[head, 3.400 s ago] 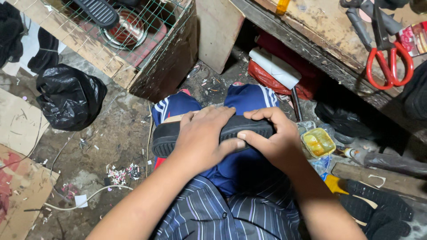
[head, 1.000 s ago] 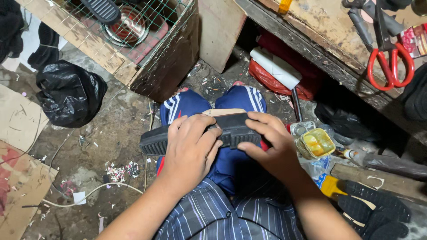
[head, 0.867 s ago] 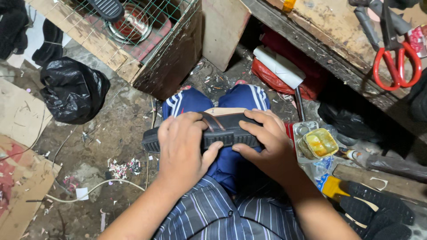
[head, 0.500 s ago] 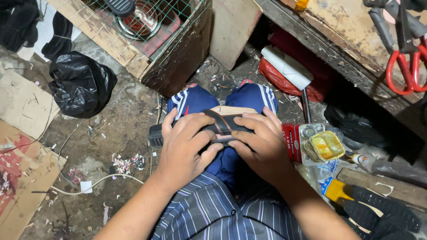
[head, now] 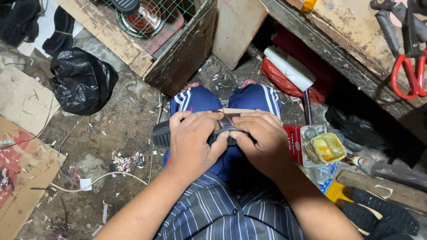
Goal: The person sits on the floor and applies glue with a thin wooden stick along the edge of a shoe sole, then dips the stick into a glue container. They align the sole with the shoe upper, press the two together firmly by hand, and tap and press the bonded sole with a wooden mallet-like tool to secure it.
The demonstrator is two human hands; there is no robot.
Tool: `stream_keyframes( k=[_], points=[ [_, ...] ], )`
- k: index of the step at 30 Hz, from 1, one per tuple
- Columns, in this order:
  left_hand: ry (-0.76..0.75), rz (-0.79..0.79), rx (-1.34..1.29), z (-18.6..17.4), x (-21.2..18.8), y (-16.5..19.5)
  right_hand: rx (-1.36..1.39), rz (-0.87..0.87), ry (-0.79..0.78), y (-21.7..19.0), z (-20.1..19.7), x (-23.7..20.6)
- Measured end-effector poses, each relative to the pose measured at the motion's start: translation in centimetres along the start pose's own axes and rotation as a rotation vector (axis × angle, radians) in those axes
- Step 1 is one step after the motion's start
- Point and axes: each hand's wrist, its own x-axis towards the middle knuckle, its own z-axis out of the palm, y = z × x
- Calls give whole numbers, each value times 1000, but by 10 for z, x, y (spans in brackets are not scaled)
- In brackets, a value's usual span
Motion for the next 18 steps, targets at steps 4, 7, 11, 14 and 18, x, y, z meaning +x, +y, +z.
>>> stream_keyframes(
  k=[4, 7, 11, 14, 18],
  points=[
    [-19, -74, 9, 1, 4, 7, 74, 122, -37, 1, -3, -1],
    [-68, -57, 52, 1, 8, 13, 146, 218, -70, 7, -14, -6],
    [-163, -39, 138, 1, 15, 14, 151, 208, -69, 18, -25, -21],
    [-173, 23, 142, 3, 17, 14, 141, 168, -36, 22, -22, -32],
    [-240, 36, 158, 5, 16, 13, 99, 179, -39, 25, -16, -40]
  ],
)
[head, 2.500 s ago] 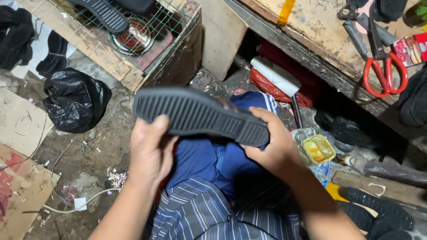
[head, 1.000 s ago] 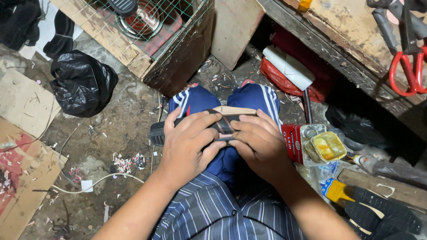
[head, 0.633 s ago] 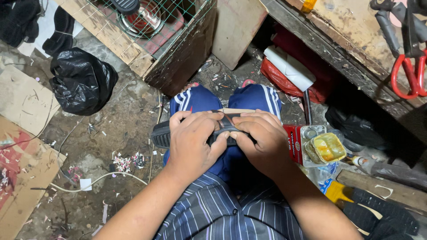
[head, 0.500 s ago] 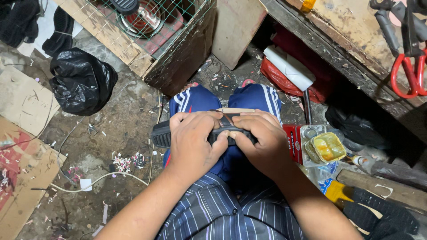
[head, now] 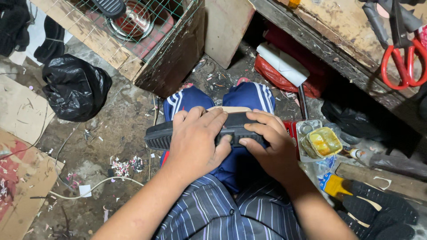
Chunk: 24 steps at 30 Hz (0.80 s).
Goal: The person sits on the floor and applies glue with a thin wooden stick along the edge of a shoe sole, then dips the stick into a glue container. They align the sole with the shoe upper, press the two together firmly by hand, and tap and press the bonded sole with a wooden mallet-like tool to secure it.
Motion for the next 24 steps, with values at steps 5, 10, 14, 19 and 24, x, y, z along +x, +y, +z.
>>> stream_keyframes(
  k=[5, 10, 14, 19, 24],
  points=[
    [-3, 33, 51, 3, 1, -3, 11, -23, 29, 0, 3, 2],
    [7, 68, 73, 6, -2, -4, 8, -10, 40, -3, 6, 4],
    [3, 76, 76, 7, -1, -6, -2, -16, 45, -3, 8, 6],
    [37, 72, 75, 8, 1, -6, 11, 1, 52, -3, 8, 9],
    [8, 26, 63, 10, 3, -5, 48, 12, 56, -2, 7, 9]
  ],
)
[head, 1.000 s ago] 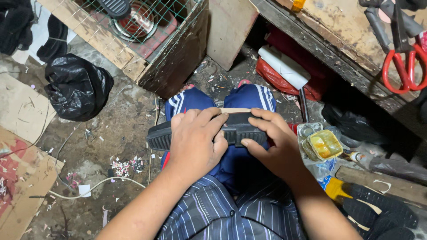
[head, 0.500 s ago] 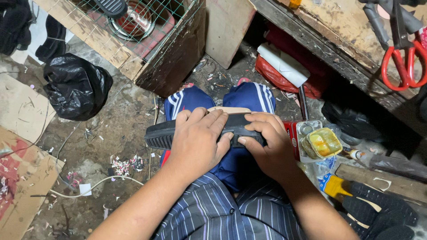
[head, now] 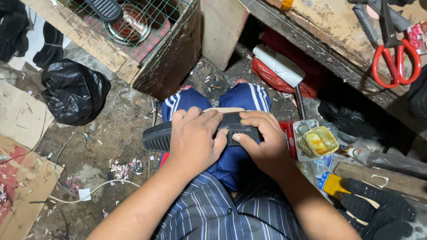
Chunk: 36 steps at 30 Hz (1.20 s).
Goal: The person sits on the floor and applies glue with a thin wooden stick along the edge of a shoe sole, then dips the stick into a glue container. They align the sole with the shoe upper, press the two together firmly by hand, and tap and press the bonded sole with a wooden mallet-like tool to secure it.
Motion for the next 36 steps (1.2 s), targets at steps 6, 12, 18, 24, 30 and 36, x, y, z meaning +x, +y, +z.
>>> stream_keyframes(
  k=[6, 12, 18, 24, 30, 36],
  points=[
    [8, 1, -2, 0, 0, -1, 283, 259, 27, 4, 3, -5],
    [-8, -21, -13, 0, -3, 2, 384, 435, -74, 13, -2, -1],
    [5, -53, -64, -1, -2, 3, 366, 341, -280, 28, -13, 15],
    [-34, -140, -48, -8, 6, 7, 189, 241, -306, 34, -12, 29],
    [-122, -183, -68, -19, 13, 6, 174, 277, -405, 36, -18, 42],
    [62, -212, -38, -50, -20, -30, 144, 339, -369, 31, -17, 28]
  ],
)
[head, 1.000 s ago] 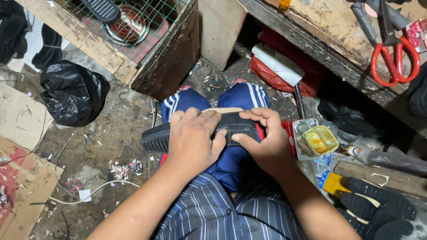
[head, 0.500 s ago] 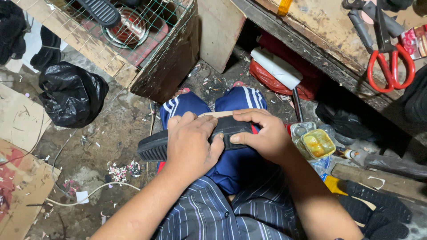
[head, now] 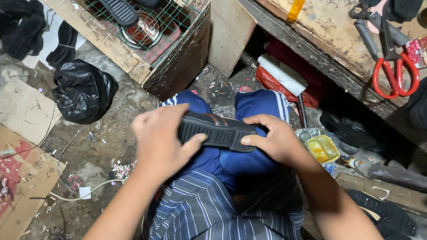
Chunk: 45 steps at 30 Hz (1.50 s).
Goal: The person sits on the floor and applies glue with a thin wooden stick along the edge of a shoe sole, then dips the stick into a glue container. They align the sole with the shoe upper, press the two together firmly by hand, and tap and press the bonded sole with a wooden mallet-like tool to secure it.
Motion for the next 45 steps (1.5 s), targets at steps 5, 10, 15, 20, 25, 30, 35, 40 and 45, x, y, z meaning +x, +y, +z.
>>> stream_keyframes(
  k=[5, 10, 15, 20, 25, 30, 35, 40, 45],
  points=[
    [30, 64, -106, 2, -17, -21, -125, -27, -2, -19, -9, -5],
    [57, 45, -88, 15, -20, -21, -255, -396, 122, -44, 21, -3],
    [101, 104, -102, 19, -19, -19, -218, -474, 218, -48, 50, 6],
    [110, 62, -160, 21, -16, -16, -115, -345, 255, -46, 58, 3],
    [120, 56, -173, 20, -17, -12, -24, -236, 240, -48, 59, 2],
    [112, 39, -191, 18, -20, -9, -136, -204, 63, -52, 46, 9],
    [79, 9, -188, 16, -22, -9, -208, -355, -8, -53, 44, 21],
    [43, 7, -206, 8, -24, -21, -214, -420, 20, -60, 44, 20],
    [78, 1, -322, 3, -35, -35, -141, -548, 90, -72, 60, 19]
  ],
)
